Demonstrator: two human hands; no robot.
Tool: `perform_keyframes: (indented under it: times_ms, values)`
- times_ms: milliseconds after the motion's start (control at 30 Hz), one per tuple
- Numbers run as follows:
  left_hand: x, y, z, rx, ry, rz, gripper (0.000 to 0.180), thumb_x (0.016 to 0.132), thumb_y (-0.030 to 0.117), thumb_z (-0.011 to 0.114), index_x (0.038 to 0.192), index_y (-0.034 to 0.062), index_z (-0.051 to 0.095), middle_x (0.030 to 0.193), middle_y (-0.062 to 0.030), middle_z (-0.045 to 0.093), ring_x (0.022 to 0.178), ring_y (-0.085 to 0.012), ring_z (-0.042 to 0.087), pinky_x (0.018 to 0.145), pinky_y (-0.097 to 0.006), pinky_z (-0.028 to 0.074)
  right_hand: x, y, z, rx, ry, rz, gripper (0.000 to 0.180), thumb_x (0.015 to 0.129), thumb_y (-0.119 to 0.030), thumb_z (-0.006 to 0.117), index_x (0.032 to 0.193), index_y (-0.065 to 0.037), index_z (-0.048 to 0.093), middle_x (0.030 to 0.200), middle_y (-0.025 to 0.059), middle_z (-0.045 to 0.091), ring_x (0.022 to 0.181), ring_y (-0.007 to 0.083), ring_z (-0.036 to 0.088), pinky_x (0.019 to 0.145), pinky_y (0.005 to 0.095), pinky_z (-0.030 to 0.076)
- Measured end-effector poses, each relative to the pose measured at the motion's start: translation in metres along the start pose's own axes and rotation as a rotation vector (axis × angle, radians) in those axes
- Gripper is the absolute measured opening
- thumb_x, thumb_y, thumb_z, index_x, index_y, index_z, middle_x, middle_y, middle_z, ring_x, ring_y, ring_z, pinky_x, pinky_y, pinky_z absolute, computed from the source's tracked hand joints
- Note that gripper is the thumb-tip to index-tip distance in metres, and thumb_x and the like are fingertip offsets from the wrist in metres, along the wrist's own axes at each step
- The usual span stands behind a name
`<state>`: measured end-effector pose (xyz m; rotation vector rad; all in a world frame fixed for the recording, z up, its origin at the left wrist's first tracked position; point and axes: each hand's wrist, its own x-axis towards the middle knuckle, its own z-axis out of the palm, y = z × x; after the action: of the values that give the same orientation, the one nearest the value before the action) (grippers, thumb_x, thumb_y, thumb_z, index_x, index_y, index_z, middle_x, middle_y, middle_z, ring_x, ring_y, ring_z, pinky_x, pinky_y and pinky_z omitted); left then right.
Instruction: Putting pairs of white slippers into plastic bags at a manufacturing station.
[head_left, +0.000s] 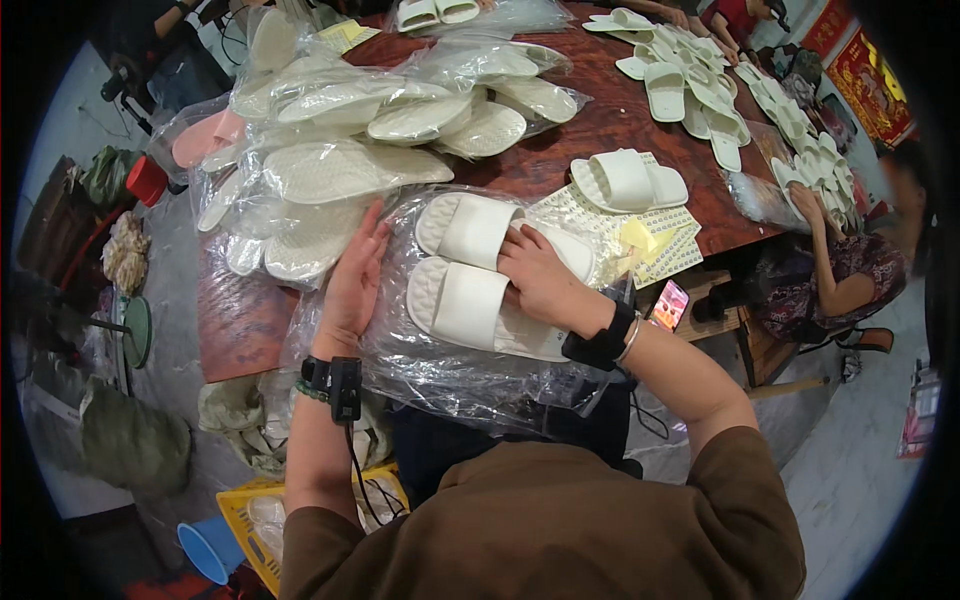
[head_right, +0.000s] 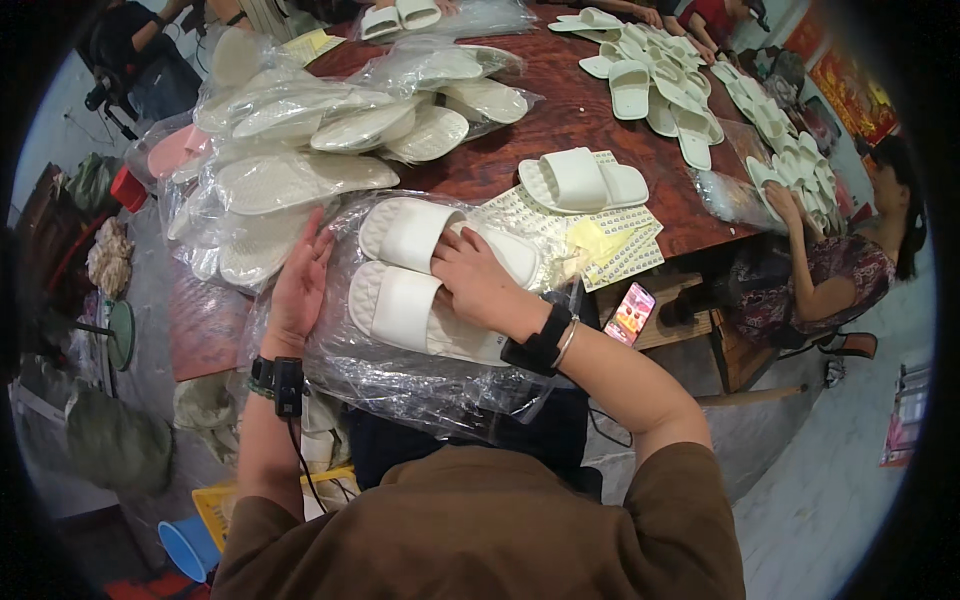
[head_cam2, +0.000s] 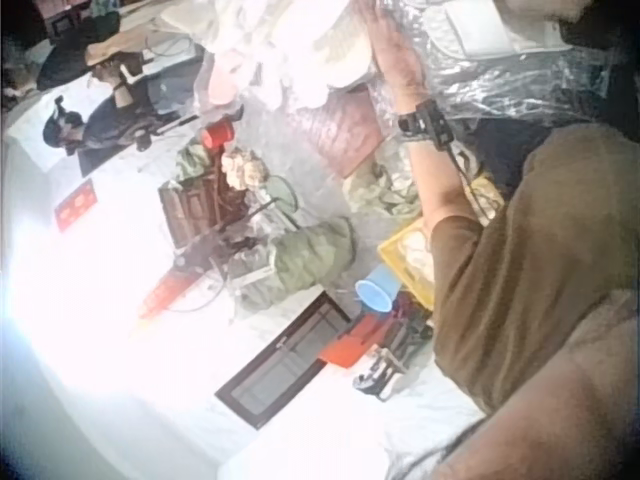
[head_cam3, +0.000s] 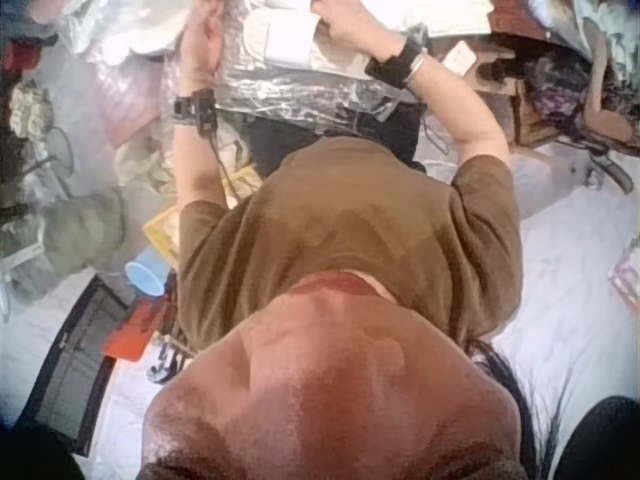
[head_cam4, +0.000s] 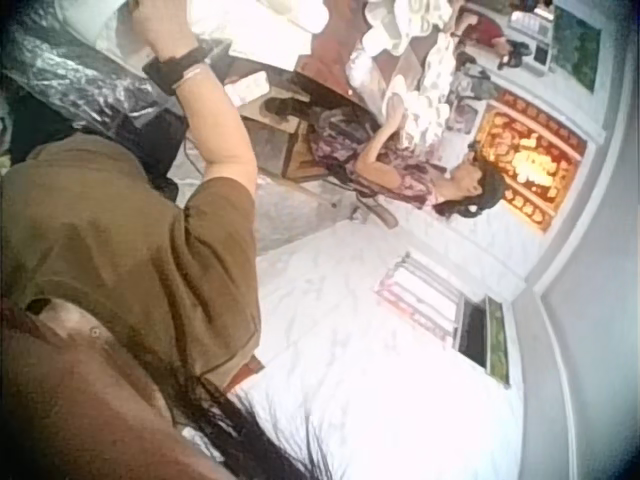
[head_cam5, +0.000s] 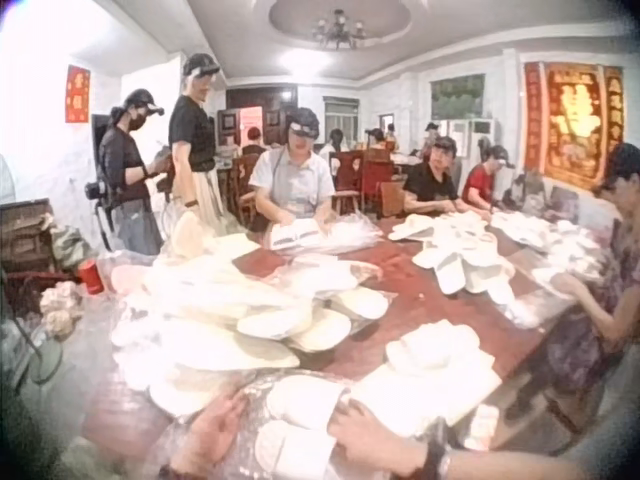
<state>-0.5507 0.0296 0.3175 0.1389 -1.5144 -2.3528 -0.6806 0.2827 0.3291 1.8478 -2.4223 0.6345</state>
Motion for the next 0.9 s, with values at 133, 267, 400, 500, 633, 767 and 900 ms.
perform_keyframes:
  times_ms: [133,267,400,500,633,767,900]
  values:
    - [0.000,0.027,0.023,0.986,-0.018,0.078,0.054,0.098,0.021,0.060,0.147,0.0049,0.048,0.153,-0.0190,0.046,0.144,-0.0345,0.040,0.117,-0.036,0.032,0.019,-0.002,-0.002,0.014,-0.019,0.004,0.032,0.079,-0.015,0.069,0.108,-0.001,0.065,0.129,0.0160,0.058,0.135,0.0388,0.042,0.113,0.0552,0.029]
    - [0.000,0.018,0.043,1.363,-0.182,0.450,0.062,0.089,0.034,0.069,0.145,0.0107,0.052,0.149,-0.0210,0.047,0.142,-0.0414,0.039,0.118,-0.058,0.022,0.027,0.004,0.015,-0.217,-0.101,-0.014,0.047,0.074,-0.030,0.074,0.110,0.000,0.066,0.123,0.0173,0.059,0.125,0.0371,0.047,0.112,0.0543,0.032]
    - [-0.004,-0.007,0.038,1.368,-0.333,0.222,0.077,0.087,0.046,0.067,0.153,0.0168,0.041,0.157,-0.0218,0.036,0.146,-0.0450,0.029,0.118,-0.067,0.006,0.016,-0.009,0.006,-0.137,-0.007,-0.019,0.043,0.081,-0.033,0.069,0.106,0.002,0.064,0.119,0.0184,0.060,0.122,0.0377,0.049,0.106,0.0540,0.035]
    - [-0.007,-0.006,0.041,1.379,-0.335,0.231,0.078,0.087,0.048,0.067,0.154,0.0189,0.040,0.156,-0.0219,0.039,0.146,-0.0454,0.030,0.119,-0.066,0.008,0.010,-0.011,0.005,-0.125,-0.047,-0.014,0.041,0.085,-0.031,0.066,0.108,0.002,0.064,0.119,0.0202,0.060,0.123,0.0397,0.049,0.106,0.0552,0.036]
    - [-0.008,-0.005,0.041,1.348,-0.327,0.238,0.077,0.088,0.052,0.066,0.154,0.0204,0.041,0.155,-0.0215,0.040,0.146,-0.0456,0.030,0.119,-0.065,0.008,0.008,-0.010,-0.044,-0.016,-0.256,-0.098,0.043,0.084,-0.024,0.069,0.118,0.001,0.063,0.124,0.0185,0.061,0.120,0.0393,0.055,0.100,0.0489,0.045]
    - [-0.008,0.000,0.035,1.362,-0.299,0.240,0.077,0.089,0.051,0.066,0.154,0.0202,0.040,0.156,-0.0214,0.041,0.146,-0.0456,0.030,0.120,-0.064,0.009,0.021,-0.048,-0.175,0.340,-0.003,0.065,0.042,0.092,-0.025,0.063,0.126,0.000,0.061,0.119,0.0145,0.067,0.098,0.0314,0.067,0.082,0.0418,0.054]
    - [-0.005,0.000,0.028,1.326,-0.312,0.176,0.077,0.090,0.048,0.065,0.156,0.0189,0.038,0.160,-0.0199,0.034,0.149,-0.0451,0.025,0.119,-0.064,0.004,0.014,-0.078,-0.284,-0.017,0.951,0.002,0.037,0.093,-0.012,0.047,0.124,0.004,0.059,0.109,0.0128,0.063,0.089,0.0192,0.063,0.071,0.0334,0.053]
